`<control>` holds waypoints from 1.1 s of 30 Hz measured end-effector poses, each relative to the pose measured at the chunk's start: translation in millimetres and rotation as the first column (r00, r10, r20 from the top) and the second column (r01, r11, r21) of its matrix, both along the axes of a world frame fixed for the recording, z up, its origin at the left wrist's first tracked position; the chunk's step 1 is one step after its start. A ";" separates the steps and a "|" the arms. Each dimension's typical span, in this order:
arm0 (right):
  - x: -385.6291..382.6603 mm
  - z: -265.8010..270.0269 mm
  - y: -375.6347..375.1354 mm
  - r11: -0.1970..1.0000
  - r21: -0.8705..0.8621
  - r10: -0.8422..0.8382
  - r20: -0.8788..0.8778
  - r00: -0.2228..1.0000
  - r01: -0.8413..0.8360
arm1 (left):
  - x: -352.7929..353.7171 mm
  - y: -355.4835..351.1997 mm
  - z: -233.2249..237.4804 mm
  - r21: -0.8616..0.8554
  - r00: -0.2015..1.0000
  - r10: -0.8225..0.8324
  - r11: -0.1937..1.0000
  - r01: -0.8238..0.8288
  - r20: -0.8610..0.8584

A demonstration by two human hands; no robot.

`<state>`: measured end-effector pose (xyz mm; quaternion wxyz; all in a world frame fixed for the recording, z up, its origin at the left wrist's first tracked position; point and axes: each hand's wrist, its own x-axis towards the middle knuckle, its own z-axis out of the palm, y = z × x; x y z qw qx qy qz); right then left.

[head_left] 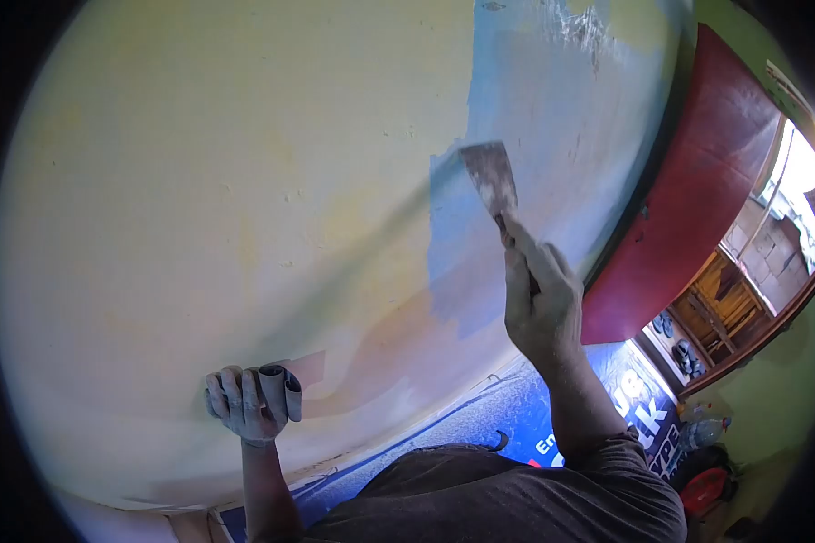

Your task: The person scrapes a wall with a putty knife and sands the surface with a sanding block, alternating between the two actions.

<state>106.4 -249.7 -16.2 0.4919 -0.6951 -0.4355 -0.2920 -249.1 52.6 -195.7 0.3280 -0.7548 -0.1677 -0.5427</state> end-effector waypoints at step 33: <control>9.7 19.7 6.9 0.998 0.064 0.004 0.027 1.000 -0.006 | 4.2 -1.5 7.4 -0.009 0.998 -0.065 0.998 0.065 -0.008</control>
